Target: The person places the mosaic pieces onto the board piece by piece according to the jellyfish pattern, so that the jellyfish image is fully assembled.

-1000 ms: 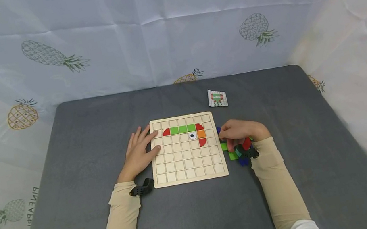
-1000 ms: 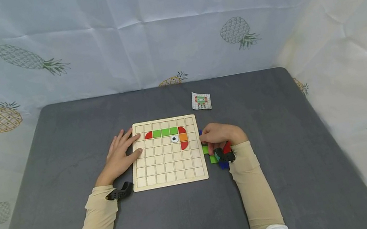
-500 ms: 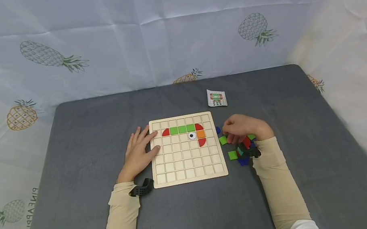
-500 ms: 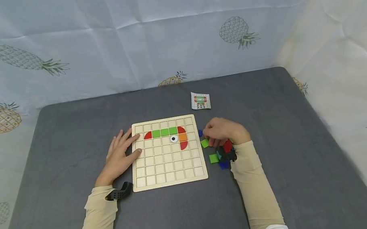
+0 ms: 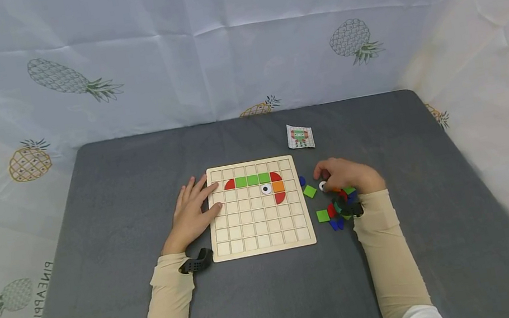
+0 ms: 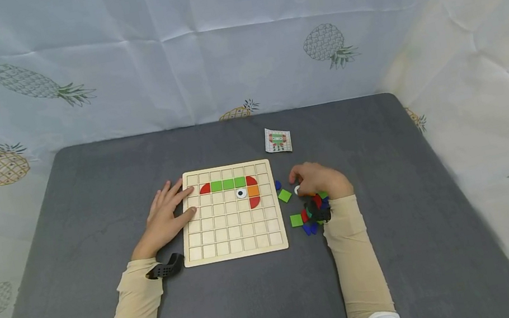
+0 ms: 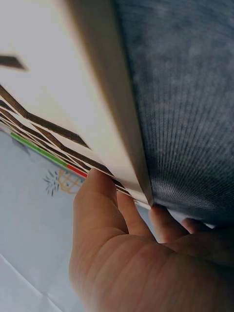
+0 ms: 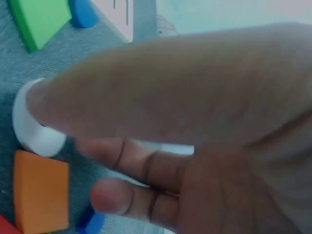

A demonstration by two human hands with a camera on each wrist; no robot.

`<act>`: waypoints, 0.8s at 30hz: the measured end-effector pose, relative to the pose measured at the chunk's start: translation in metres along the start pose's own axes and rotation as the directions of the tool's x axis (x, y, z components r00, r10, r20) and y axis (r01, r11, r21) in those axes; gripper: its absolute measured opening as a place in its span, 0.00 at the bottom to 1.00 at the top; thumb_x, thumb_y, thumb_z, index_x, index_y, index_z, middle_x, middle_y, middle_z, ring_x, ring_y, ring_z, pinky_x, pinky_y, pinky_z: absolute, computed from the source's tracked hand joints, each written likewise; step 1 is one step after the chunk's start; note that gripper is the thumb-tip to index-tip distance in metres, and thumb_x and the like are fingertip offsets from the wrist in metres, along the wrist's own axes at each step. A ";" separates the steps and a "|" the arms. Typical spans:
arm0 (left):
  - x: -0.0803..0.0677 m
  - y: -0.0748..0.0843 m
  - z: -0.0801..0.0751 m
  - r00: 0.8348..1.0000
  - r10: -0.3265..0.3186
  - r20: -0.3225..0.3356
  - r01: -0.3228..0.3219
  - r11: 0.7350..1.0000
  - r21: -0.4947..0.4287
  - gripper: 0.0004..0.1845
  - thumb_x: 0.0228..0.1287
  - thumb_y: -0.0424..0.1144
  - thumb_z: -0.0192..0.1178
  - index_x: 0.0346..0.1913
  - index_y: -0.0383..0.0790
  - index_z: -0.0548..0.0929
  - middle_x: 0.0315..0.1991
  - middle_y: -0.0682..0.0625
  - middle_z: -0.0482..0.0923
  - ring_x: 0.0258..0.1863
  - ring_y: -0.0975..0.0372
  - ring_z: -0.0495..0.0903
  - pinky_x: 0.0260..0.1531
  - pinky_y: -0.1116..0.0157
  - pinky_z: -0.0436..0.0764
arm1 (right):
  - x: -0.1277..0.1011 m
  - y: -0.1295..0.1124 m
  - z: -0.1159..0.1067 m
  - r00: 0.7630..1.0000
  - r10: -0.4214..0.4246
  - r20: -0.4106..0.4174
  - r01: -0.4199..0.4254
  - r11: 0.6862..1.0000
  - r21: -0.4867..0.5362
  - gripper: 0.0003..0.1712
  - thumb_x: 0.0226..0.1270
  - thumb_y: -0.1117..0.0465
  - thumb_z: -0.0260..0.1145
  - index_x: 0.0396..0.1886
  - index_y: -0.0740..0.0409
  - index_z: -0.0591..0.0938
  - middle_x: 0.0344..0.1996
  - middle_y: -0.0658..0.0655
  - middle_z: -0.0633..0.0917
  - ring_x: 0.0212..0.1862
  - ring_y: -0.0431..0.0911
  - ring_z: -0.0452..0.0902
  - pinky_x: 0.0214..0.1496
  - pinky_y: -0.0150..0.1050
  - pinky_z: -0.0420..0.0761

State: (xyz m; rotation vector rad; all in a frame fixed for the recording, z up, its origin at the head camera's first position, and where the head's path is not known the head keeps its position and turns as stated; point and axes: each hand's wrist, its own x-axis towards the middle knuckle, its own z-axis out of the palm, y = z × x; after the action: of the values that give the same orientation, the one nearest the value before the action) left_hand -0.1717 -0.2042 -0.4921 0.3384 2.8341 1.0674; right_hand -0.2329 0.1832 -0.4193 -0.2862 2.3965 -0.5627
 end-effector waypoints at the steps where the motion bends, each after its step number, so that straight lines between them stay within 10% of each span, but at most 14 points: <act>1: 0.000 0.000 0.000 1.000 0.000 0.000 0.000 1.000 0.000 0.31 0.71 0.46 0.61 0.74 0.46 0.71 0.82 0.43 0.53 0.84 0.47 0.40 0.83 0.48 0.34 | 0.001 0.000 0.001 1.000 0.007 0.002 -0.007 1.000 -0.008 0.19 0.64 0.69 0.62 0.55 0.63 0.79 0.46 0.62 0.79 0.42 0.52 0.73 0.40 0.38 0.78; 24: 0.000 -0.001 0.000 1.000 0.002 -0.003 -0.002 1.000 -0.010 0.30 0.71 0.46 0.61 0.74 0.47 0.71 0.82 0.43 0.53 0.84 0.48 0.40 0.83 0.49 0.34 | 0.007 -0.004 0.003 0.960 -0.083 -0.267 0.114 0.988 0.105 0.10 0.76 0.59 0.62 0.47 0.61 0.78 0.36 0.59 0.80 0.35 0.50 0.72 0.34 0.37 0.74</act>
State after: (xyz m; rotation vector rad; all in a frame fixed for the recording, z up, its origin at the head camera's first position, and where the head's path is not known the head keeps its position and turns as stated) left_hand -0.1719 -0.2048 -0.4924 0.3399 2.8308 1.0825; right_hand -0.2362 0.1758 -0.4236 -0.2958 2.5996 -0.8328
